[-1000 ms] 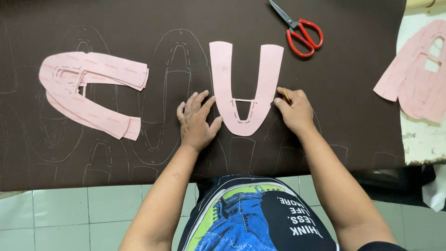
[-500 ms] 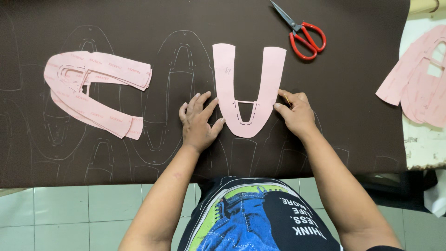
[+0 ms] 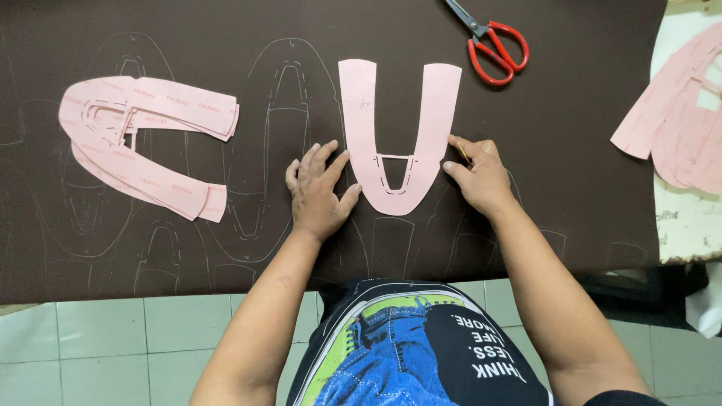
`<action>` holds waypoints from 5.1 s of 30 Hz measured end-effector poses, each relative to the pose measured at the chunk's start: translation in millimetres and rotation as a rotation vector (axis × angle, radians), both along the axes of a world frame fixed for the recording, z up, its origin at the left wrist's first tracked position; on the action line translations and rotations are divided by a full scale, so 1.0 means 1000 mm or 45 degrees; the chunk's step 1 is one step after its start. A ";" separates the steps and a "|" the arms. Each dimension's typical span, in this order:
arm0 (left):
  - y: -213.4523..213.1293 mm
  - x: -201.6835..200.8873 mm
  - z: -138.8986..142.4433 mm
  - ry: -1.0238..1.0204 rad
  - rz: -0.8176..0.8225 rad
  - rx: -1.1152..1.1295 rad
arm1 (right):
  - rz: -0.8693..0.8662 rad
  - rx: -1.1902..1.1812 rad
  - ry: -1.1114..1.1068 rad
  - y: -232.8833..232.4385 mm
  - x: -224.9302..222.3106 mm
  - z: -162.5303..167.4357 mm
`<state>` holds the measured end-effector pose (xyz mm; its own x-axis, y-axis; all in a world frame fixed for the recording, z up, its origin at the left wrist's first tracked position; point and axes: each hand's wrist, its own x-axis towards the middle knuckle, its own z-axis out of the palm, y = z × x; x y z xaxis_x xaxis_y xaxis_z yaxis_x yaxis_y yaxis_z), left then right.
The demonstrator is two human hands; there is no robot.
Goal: The person lays pink paper shoe pattern pieces onto a large sheet of brown material spread over a work table, smoothing the material flat and positioning each pattern piece. They hold the pieces steady and trace around them with a small pointed hand tool, working across several pattern pieces in turn.
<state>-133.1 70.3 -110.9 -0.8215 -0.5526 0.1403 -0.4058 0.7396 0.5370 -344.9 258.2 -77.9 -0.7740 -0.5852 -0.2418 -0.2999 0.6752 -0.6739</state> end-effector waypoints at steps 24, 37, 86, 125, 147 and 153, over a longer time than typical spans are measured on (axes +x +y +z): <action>-0.003 0.000 -0.002 -0.026 -0.013 -0.030 | -0.012 0.115 -0.022 -0.001 0.000 -0.004; -0.002 0.002 -0.002 -0.038 -0.013 -0.031 | 0.004 0.167 0.012 0.001 0.002 -0.003; 0.007 0.006 -0.007 -0.066 -0.010 -0.045 | 0.042 0.099 0.079 0.009 0.006 -0.009; 0.036 0.038 0.013 -0.185 -0.116 -0.114 | -0.213 -0.264 0.567 0.035 -0.067 0.017; 0.026 0.032 0.003 -0.151 -0.101 -0.109 | -0.162 -0.029 -0.129 -0.016 -0.002 0.011; 0.027 0.032 0.002 -0.160 -0.101 -0.115 | -0.154 -0.061 -0.141 -0.015 -0.004 0.007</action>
<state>-100.7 97.1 -109.3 -0.8761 -0.4754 0.0797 -0.4043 0.8146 0.4158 -348.9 242.9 -70.6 -0.8098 -0.5020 -0.3037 -0.1403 0.6683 -0.7306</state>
